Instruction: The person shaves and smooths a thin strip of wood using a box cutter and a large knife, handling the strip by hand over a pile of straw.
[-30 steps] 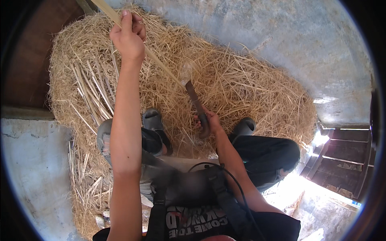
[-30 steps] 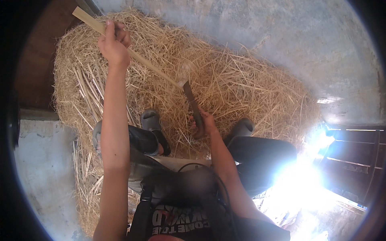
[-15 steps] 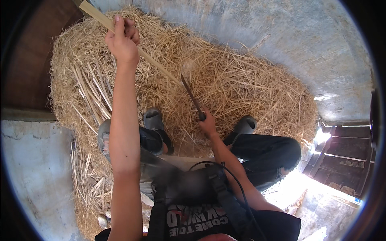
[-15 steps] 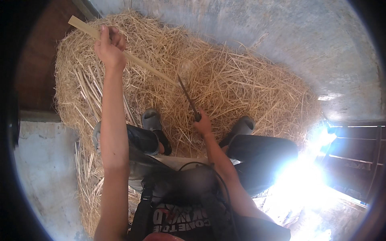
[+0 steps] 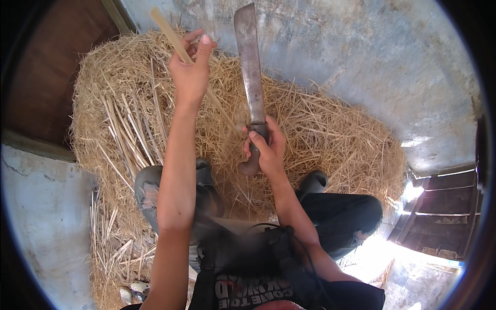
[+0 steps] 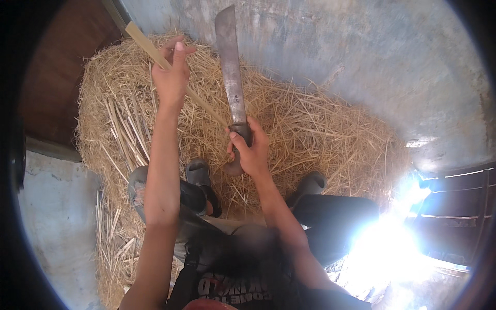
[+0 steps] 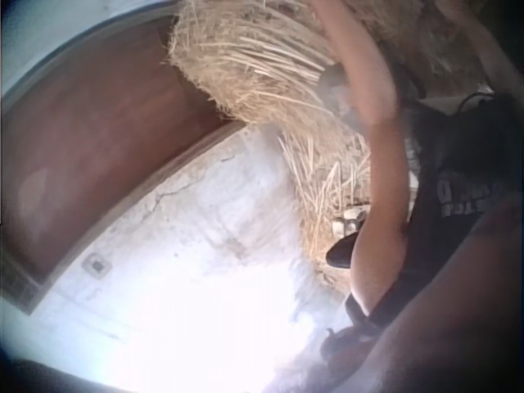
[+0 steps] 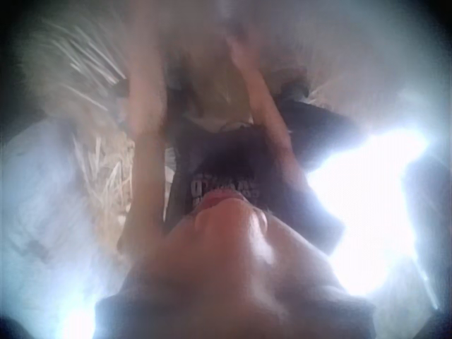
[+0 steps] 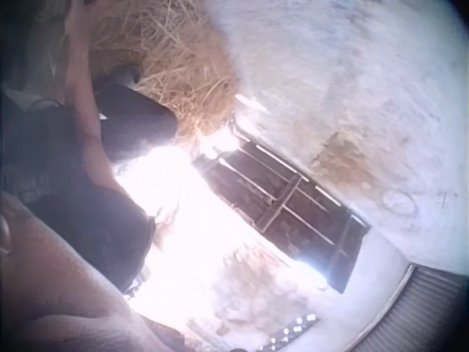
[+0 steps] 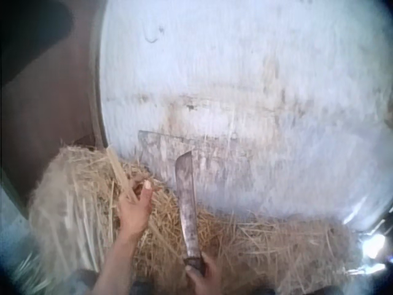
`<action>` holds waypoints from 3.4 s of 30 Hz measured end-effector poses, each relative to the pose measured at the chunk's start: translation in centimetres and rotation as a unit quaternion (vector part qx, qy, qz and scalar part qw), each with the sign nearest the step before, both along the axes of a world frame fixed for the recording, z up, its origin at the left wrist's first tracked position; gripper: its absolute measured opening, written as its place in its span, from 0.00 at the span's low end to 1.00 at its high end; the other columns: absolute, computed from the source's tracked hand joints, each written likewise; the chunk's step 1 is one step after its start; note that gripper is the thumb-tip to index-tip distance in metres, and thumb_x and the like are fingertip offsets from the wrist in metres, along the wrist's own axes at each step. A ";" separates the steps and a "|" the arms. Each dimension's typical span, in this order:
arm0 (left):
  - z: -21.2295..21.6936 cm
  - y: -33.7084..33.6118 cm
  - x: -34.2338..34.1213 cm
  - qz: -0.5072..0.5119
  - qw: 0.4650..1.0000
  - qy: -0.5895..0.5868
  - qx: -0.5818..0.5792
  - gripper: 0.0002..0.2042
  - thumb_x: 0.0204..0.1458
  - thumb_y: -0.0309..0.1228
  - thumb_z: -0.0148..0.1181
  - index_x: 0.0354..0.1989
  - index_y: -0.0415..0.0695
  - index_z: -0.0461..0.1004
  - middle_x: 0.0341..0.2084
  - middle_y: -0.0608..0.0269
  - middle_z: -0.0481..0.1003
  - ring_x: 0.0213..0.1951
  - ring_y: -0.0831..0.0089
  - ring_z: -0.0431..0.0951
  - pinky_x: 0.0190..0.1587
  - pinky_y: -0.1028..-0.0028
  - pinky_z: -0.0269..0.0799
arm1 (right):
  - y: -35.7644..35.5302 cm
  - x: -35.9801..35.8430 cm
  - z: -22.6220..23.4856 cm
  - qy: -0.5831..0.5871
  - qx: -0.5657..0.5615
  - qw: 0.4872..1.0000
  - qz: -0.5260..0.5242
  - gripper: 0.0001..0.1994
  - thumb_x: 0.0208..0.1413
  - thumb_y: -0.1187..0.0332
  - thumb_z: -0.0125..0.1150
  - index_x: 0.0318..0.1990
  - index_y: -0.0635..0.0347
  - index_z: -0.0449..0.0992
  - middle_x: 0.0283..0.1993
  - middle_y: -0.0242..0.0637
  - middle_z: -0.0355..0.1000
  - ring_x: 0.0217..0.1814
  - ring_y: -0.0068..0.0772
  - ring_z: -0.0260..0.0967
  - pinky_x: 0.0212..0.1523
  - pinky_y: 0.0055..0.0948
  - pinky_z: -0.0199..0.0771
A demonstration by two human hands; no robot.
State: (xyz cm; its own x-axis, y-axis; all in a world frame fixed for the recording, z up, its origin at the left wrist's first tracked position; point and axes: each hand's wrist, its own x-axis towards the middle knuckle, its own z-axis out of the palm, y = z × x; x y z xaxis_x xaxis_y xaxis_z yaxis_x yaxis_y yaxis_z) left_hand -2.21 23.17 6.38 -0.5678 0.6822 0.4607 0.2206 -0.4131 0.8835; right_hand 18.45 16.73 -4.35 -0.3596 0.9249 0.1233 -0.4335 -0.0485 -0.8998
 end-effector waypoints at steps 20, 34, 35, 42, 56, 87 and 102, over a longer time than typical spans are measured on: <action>0.8 -1.3 1.2 -0.117 0.987 -0.052 -0.096 0.15 0.59 0.36 0.69 0.24 0.42 0.75 0.15 0.77 0.67 0.17 0.87 0.58 0.21 0.78 0.50 | -1.6 1.1 5.2 -0.024 0.040 0.998 -0.032 0.22 0.65 0.73 0.60 0.65 0.65 0.67 0.33 0.34 0.76 0.23 0.16 0.69 0.20 0.18 0.66; 1.2 -2.3 1.5 -0.092 0.988 -0.019 -0.124 0.16 0.59 0.32 0.67 0.21 0.42 0.72 0.15 0.76 0.66 0.19 0.85 0.57 0.23 0.77 0.51 | -2.0 1.7 4.6 -0.060 0.088 0.994 0.028 0.27 0.68 0.73 0.54 0.74 0.59 0.58 0.35 0.35 0.76 0.22 0.17 0.68 0.20 0.20 0.70; 1.3 -2.5 1.5 -0.086 0.988 -0.010 -0.132 0.16 0.59 0.32 0.67 0.20 0.42 0.71 0.14 0.77 0.65 0.18 0.85 0.57 0.22 0.77 0.51 | -2.1 1.5 4.5 -0.048 0.075 0.995 0.033 0.28 0.69 0.73 0.54 0.74 0.58 0.57 0.35 0.36 0.76 0.21 0.18 0.68 0.20 0.20 0.70; 1.6 -3.0 2.4 -0.075 0.991 0.041 -0.101 0.16 0.61 0.36 0.65 0.22 0.41 0.76 0.13 0.74 0.67 0.18 0.85 0.61 0.22 0.76 0.54 | -0.9 1.5 4.1 -0.030 0.005 0.993 0.114 0.31 0.69 0.71 0.53 0.76 0.53 0.52 0.35 0.40 0.75 0.21 0.20 0.69 0.19 0.23 0.71; -1.9 0.1 0.6 0.058 0.981 -0.124 0.141 0.30 0.68 0.53 0.45 0.24 0.38 0.71 0.12 0.70 0.62 0.15 0.81 0.59 0.18 0.78 0.50 | -2.1 0.6 -15.2 -0.440 0.100 0.888 -0.087 0.30 0.69 0.69 0.52 0.77 0.48 0.54 0.29 0.35 0.70 0.26 0.21 0.64 0.28 0.26 0.66; -1.4 -0.1 1.4 0.099 0.980 -0.137 0.108 0.30 0.69 0.57 0.34 0.26 0.43 0.66 0.14 0.68 0.62 0.16 0.79 0.61 0.18 0.78 0.53 | -4.6 5.5 -26.0 -0.303 -0.266 0.914 0.037 0.30 0.71 0.65 0.50 0.77 0.45 0.52 0.31 0.36 0.72 0.26 0.30 0.68 0.28 0.34 0.72; 6.5 -4.6 -0.1 0.116 0.969 -0.096 0.195 0.35 0.67 0.62 0.31 0.23 0.44 0.67 0.12 0.69 0.61 0.14 0.79 0.61 0.16 0.79 0.51 | 1.8 1.4 -10.2 -0.284 -0.020 0.953 -0.101 0.29 0.71 0.68 0.51 0.77 0.45 0.54 0.30 0.30 0.69 0.23 0.19 0.65 0.25 0.27 0.69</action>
